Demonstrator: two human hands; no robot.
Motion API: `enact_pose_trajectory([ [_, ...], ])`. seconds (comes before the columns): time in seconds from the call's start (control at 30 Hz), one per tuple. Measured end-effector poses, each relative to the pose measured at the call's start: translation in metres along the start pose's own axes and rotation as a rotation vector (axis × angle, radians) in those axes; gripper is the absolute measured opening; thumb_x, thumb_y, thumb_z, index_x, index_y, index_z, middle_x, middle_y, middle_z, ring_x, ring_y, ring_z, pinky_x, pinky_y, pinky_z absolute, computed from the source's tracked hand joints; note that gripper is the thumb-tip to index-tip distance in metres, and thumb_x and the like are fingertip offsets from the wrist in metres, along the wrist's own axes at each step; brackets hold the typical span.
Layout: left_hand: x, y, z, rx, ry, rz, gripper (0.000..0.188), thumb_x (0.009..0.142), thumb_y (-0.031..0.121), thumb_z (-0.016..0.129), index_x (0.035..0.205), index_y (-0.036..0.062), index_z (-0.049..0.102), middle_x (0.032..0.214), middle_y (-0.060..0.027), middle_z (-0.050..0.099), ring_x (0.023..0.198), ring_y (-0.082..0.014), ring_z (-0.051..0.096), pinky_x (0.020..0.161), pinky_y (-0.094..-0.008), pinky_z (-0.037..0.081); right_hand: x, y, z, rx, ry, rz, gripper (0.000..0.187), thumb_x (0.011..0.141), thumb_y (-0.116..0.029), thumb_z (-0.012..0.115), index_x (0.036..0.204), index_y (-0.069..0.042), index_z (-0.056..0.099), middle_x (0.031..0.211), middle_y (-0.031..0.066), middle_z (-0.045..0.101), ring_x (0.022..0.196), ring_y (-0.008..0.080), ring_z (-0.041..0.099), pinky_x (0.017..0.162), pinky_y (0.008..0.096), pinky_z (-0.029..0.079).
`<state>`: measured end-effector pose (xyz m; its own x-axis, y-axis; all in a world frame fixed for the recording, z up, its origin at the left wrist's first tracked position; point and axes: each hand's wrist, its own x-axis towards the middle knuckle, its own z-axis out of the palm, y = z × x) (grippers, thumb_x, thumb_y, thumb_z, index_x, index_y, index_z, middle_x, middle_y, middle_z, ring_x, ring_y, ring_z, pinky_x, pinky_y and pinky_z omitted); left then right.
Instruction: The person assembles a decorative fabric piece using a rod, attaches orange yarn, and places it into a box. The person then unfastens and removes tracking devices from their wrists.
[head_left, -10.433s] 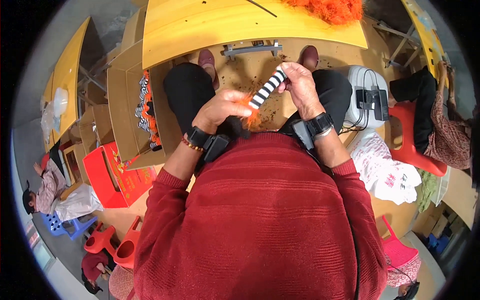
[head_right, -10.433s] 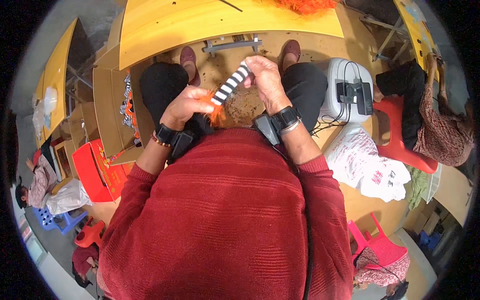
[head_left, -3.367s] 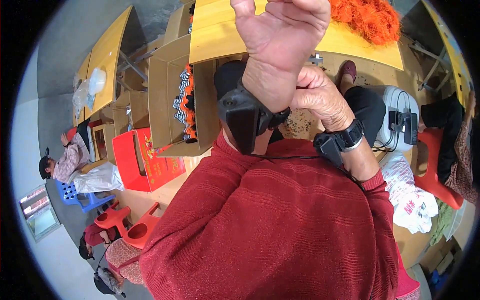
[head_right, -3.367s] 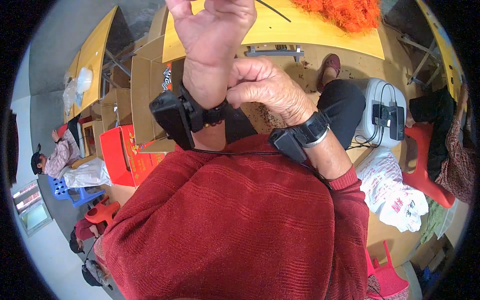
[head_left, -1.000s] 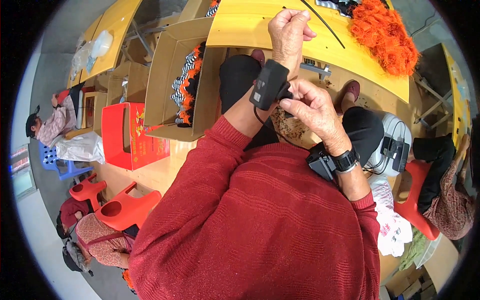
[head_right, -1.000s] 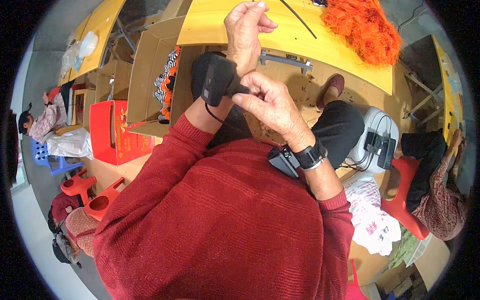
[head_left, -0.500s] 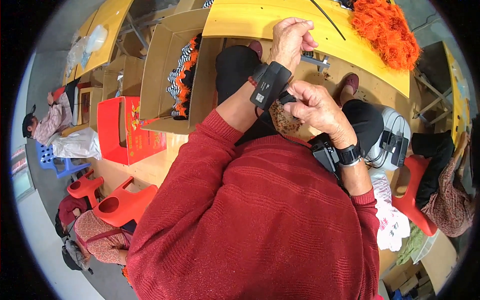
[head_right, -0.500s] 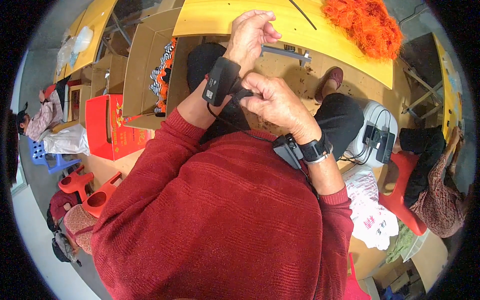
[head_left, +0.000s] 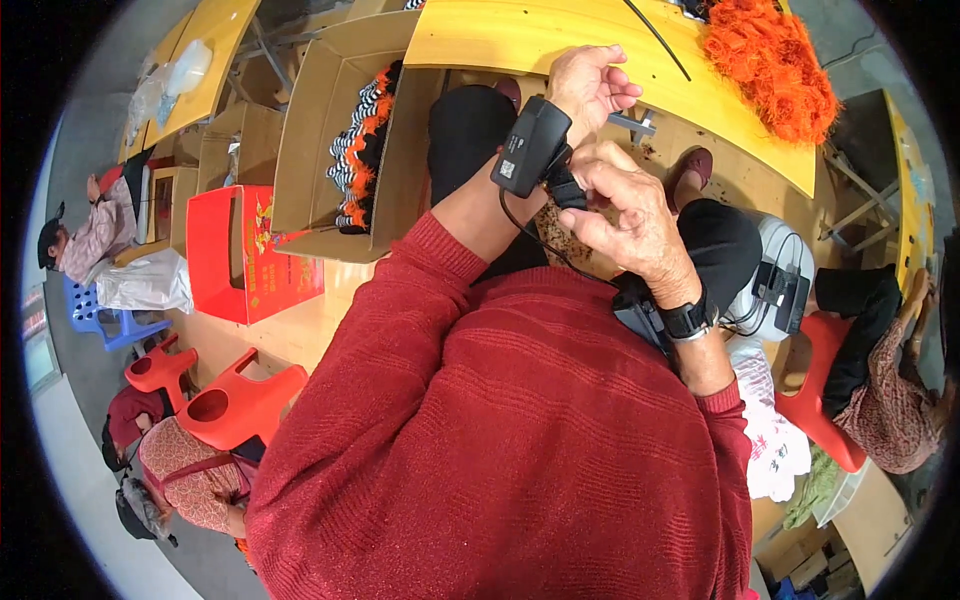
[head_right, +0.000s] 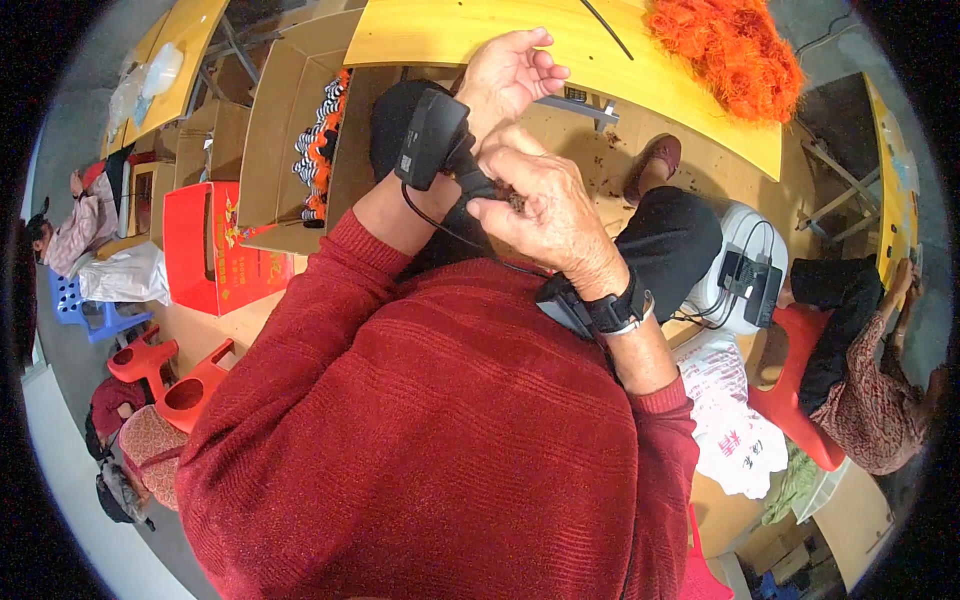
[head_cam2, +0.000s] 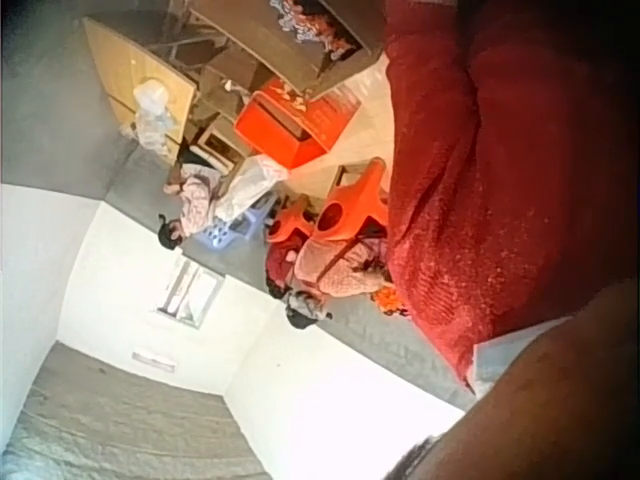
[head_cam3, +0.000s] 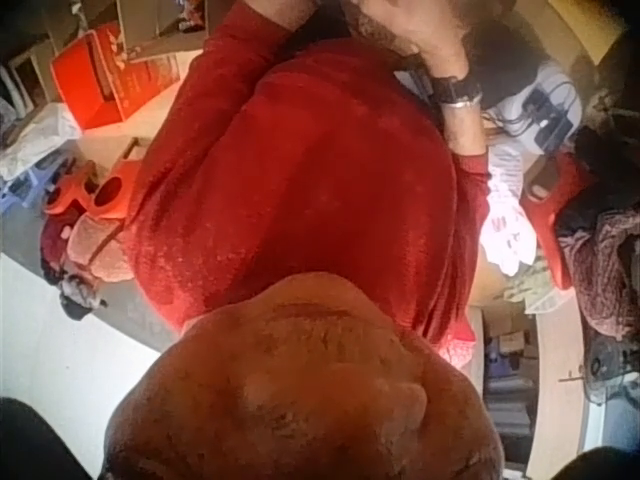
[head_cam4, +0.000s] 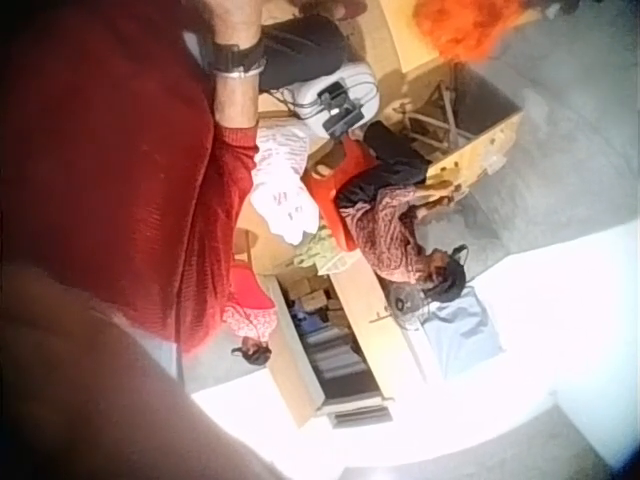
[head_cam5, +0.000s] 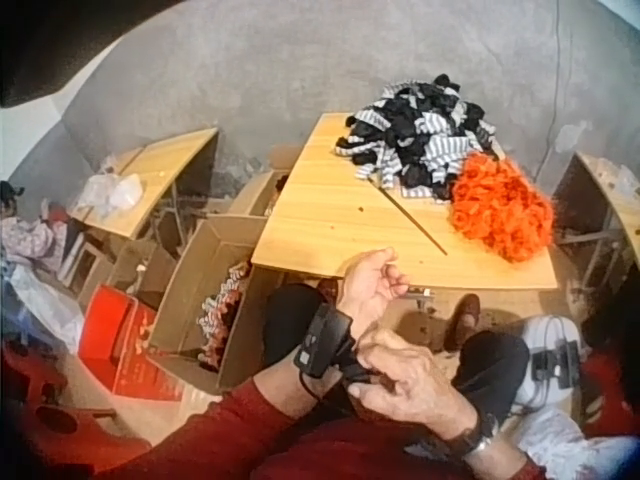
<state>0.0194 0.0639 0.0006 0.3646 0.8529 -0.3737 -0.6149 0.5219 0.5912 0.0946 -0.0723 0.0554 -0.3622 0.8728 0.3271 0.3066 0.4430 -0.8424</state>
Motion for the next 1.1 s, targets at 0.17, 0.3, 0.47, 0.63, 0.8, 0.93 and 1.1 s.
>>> enact_pose_trajectory([
  [0.17, -0.001, -0.001, 0.001, -0.006, 0.036, -0.035, 0.013, 0.081, 0.017, 0.056, 0.082, 0.0035, 0.055, 0.06, -0.0065, 0.052, 0.063, -0.0267, 0.058, 0.061, -0.0364, 0.048, -0.008, 0.004, -0.01, 0.648, -0.127, 0.348, 0.01, 0.08, -0.007, 0.052, 0.086, -0.002, 0.057, 0.082, 0.0035, 0.054, 0.061, 0.0089, 0.052, 0.056, 0.0216, 0.043],
  [0.3, 0.0, -0.001, 0.002, -0.11, 0.081, -0.083, 0.015, 0.082, 0.017, 0.056, 0.082, 0.0025, 0.055, 0.06, -0.0067, 0.052, 0.066, -0.0285, 0.057, 0.064, -0.0388, 0.047, -0.015, 0.005, -0.004, 0.717, -0.033, 0.477, 0.028, 0.08, 0.001, 0.051, 0.107, -0.004, 0.05, 0.085, 0.0033, 0.058, 0.057, 0.0054, 0.051, 0.053, 0.0191, 0.044],
  [0.47, 0.001, -0.002, 0.006, -0.126, 0.078, -0.091, 0.015, 0.082, 0.017, 0.056, 0.084, 0.0022, 0.054, 0.06, -0.0068, 0.053, 0.066, -0.0292, 0.057, 0.063, -0.0381, 0.047, -0.011, 0.01, 0.0, 0.767, 0.032, 0.462, 0.031, 0.081, -0.001, 0.055, 0.111, -0.004, 0.05, 0.09, 0.0041, 0.059, 0.058, 0.0048, 0.052, 0.051, 0.0181, 0.045],
  [0.63, -0.001, 0.001, 0.009, -0.081, 0.057, -0.043, 0.013, 0.081, 0.015, 0.056, 0.084, 0.0021, 0.054, 0.059, -0.0067, 0.053, 0.062, -0.0264, 0.058, 0.06, -0.035, 0.048, -0.008, 0.003, -0.002, 0.784, 0.086, 0.517, 0.028, 0.083, -0.012, 0.058, 0.109, -0.003, 0.053, 0.084, 0.0031, 0.059, 0.057, 0.0046, 0.053, 0.049, 0.0179, 0.044],
  [0.8, -0.007, 0.002, 0.016, 0.138, 0.063, 0.228, 0.012, 0.079, 0.013, 0.056, 0.083, 0.0017, 0.055, 0.059, -0.006, 0.052, 0.055, -0.0209, 0.057, 0.054, -0.0295, 0.046, 0.004, -0.003, -0.006, 0.692, 0.074, 0.671, 0.027, 0.083, -0.025, 0.059, 0.095, -0.002, 0.058, 0.066, 0.0006, 0.056, 0.053, 0.0052, 0.052, 0.049, 0.0184, 0.043],
  [0.93, -0.004, 0.006, 0.023, 0.327, 0.056, 0.486, 0.011, 0.076, 0.01, 0.059, 0.079, 0.0002, 0.056, 0.055, -0.0057, 0.053, 0.044, -0.0157, 0.054, 0.042, -0.0245, 0.042, 0.01, -0.002, -0.001, 0.549, 0.05, 0.705, 0.025, 0.083, -0.027, 0.059, 0.082, -0.003, 0.059, 0.06, 0.0006, 0.054, 0.051, 0.0066, 0.051, 0.049, 0.0195, 0.043],
  [1.1, -0.001, 0.008, 0.024, 0.293, 0.099, 0.445, 0.01, 0.076, 0.009, 0.059, 0.08, 0.0001, 0.056, 0.054, -0.0058, 0.053, 0.043, -0.0147, 0.054, 0.039, -0.024, 0.041, 0.009, 0.006, 0.002, 0.649, 0.063, 0.642, 0.021, 0.083, -0.025, 0.059, 0.082, -0.003, 0.058, 0.062, 0.0016, 0.056, 0.053, 0.0077, 0.054, 0.051, 0.0202, 0.045],
])
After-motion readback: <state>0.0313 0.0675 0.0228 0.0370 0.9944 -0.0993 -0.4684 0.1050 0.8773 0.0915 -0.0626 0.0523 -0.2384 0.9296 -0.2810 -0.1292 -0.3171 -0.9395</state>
